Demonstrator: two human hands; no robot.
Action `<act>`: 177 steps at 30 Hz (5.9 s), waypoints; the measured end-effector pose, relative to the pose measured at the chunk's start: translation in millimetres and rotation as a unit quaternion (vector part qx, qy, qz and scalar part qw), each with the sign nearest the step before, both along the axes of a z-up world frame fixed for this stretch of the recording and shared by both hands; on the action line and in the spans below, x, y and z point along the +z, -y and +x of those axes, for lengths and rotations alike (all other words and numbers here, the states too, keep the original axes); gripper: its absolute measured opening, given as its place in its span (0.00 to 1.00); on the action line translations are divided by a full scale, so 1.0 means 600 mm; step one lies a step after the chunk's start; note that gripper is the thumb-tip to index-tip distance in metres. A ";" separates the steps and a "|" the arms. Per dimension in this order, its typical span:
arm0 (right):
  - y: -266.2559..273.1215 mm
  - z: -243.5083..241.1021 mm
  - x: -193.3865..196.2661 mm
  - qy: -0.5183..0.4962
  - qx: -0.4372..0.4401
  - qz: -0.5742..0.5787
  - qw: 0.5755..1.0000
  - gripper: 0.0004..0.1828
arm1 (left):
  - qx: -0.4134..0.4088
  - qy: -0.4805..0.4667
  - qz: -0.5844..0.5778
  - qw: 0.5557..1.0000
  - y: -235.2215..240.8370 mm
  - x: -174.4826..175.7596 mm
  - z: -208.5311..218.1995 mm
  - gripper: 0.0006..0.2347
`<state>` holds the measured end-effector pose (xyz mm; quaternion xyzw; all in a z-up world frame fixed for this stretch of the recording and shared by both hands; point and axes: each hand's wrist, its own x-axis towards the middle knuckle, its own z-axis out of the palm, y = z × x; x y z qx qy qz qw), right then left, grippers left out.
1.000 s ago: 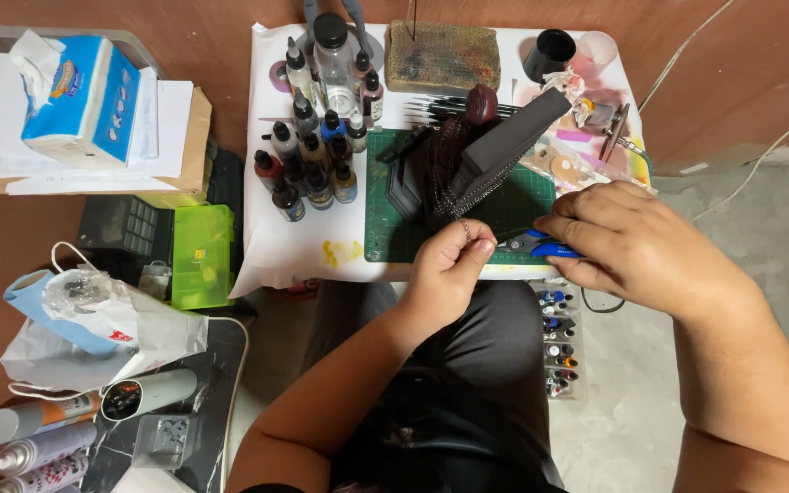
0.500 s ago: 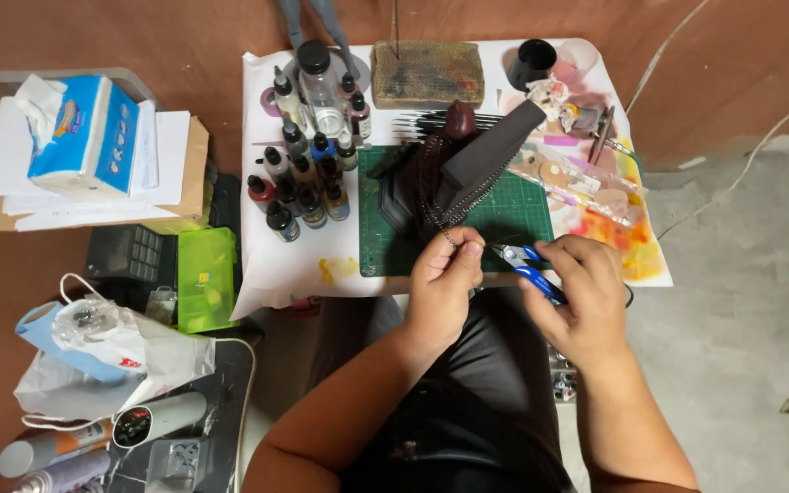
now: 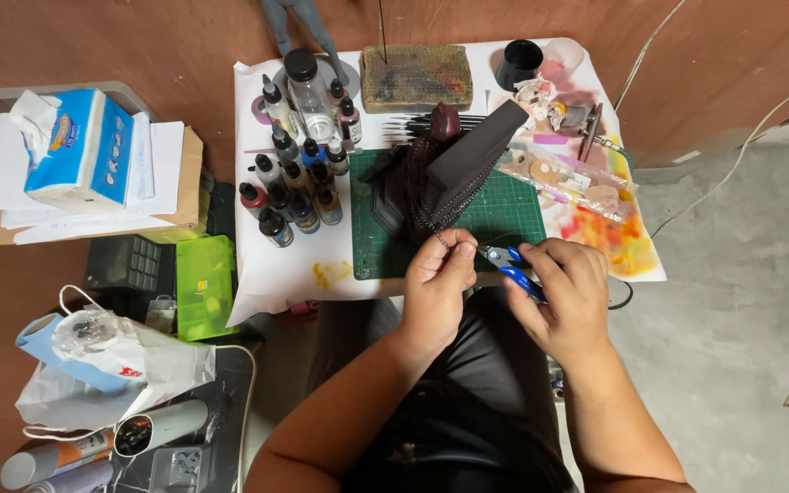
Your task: Using pliers to trim excess material or supports from a figurine base on a workbench.
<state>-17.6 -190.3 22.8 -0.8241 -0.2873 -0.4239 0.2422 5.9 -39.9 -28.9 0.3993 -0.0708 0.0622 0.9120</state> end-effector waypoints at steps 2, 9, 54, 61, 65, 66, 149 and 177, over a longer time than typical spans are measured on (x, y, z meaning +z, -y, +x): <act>0.002 0.000 -0.003 -0.001 0.002 -0.001 1.000 0.19 | 0.000 -0.001 0.000 1.000 0.000 0.000 -0.001 0.04; 0.001 0.003 -0.008 -0.024 0.017 0.015 0.999 0.18 | 0.005 -0.007 0.011 1.000 -0.001 0.001 0.000 0.04; -0.013 0.083 0.042 -0.050 0.063 -0.090 0.993 0.18 | 0.204 0.195 0.347 0.894 -0.055 0.056 0.001 0.09; -0.018 0.079 0.051 -0.037 0.060 -0.101 0.992 0.18 | 0.202 0.189 0.349 0.895 -0.053 0.055 0.001 0.09; -0.017 0.077 0.054 -0.035 0.057 -0.102 0.993 0.18 | 0.205 0.188 0.352 0.894 -0.055 0.054 0.000 0.09; -0.016 0.077 0.053 -0.034 0.056 -0.102 0.993 0.18 | 0.203 0.189 0.352 0.894 -0.056 0.054 0.000 0.09; 0.028 0.179 0.015 0.158 0.174 -0.144 0.961 0.15 | 0.471 0.357 0.565 0.576 -0.098 0.084 0.013 0.08; -0.002 0.180 -0.040 0.150 0.152 -0.004 0.977 0.16 | 0.320 0.592 0.617 0.408 -0.144 0.198 0.040 0.13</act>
